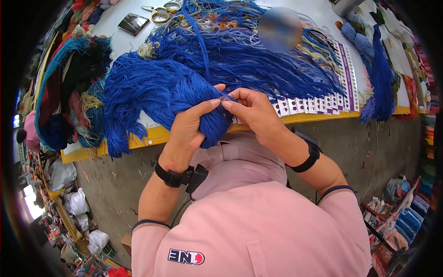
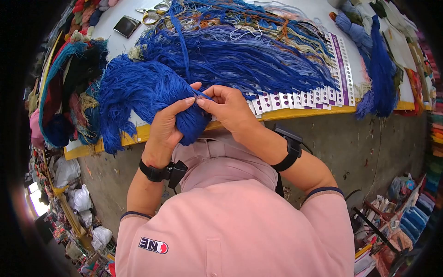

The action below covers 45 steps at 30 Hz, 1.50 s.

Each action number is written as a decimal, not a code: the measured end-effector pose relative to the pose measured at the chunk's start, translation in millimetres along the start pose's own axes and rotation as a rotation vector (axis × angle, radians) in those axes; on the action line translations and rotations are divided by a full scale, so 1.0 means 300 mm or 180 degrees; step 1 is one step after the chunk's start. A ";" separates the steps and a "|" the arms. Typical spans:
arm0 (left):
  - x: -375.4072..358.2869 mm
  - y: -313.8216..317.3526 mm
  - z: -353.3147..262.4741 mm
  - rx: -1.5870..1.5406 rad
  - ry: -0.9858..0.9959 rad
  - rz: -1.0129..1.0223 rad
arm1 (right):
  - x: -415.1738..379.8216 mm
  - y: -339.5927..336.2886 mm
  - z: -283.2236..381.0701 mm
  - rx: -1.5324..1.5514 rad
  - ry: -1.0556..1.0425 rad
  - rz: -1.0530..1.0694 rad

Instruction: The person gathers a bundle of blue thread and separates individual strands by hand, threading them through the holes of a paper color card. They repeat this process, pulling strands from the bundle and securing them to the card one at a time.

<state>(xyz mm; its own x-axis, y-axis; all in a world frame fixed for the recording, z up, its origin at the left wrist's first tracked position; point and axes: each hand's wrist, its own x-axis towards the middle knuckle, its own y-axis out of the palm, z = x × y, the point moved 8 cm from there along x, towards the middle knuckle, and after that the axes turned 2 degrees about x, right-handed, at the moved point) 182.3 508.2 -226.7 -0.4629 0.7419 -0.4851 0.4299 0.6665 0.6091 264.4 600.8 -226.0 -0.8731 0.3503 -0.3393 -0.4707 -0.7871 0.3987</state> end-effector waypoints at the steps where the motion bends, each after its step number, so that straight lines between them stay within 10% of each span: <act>1: 0.000 -0.001 0.001 -0.0017 -0.0010 -0.0003 | -0.006 -0.003 0.013 -0.0051 0.0024 -0.0037; 20: -0.012 -0.020 -0.010 0.0247 -0.0014 0.0046 | -0.021 -0.009 0.010 0.0816 0.0218 0.0342; 26: -0.046 -0.110 -0.305 0.0132 0.0580 0.0642 | -0.075 -0.094 0.121 -0.2052 -0.0060 0.0516; 30: -0.091 -0.248 -0.633 -0.1589 0.0946 0.1055 | -0.121 -0.208 0.292 0.1231 -0.1074 0.0152; 37: -0.252 -0.779 -1.258 -0.0292 0.2588 0.0199 | -0.502 -1.170 0.790 0.2718 -0.2238 -0.0691; 38: -0.278 -0.717 -1.266 -0.0247 0.2696 0.0144 | -0.757 -1.454 0.925 0.1865 -0.3226 -0.1939; 41: -0.237 -0.372 -1.116 -0.0603 0.1959 0.1061 | -0.921 -1.345 1.020 -0.0316 -0.4013 -0.2705; 43: -0.121 -0.153 -0.821 -0.0918 0.1111 0.0145 | -0.679 -0.896 0.863 -0.3239 -0.2899 -0.3094; 44: -0.074 -0.078 -0.679 0.0434 0.1302 0.0133 | -0.562 -0.667 0.771 -0.4554 -0.2600 -0.3103; 45: -0.033 -0.015 -0.497 0.0512 0.0691 0.0132 | -0.388 -0.533 0.611 -0.4163 -0.2072 -0.1565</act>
<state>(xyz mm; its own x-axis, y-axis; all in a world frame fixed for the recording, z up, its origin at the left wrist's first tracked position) 69.3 486.9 -130.9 -0.5902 0.7473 -0.3054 0.5616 0.6518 0.5097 418.0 779.0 -94.2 -0.7366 0.5800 0.3479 -0.5859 -0.2903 -0.7566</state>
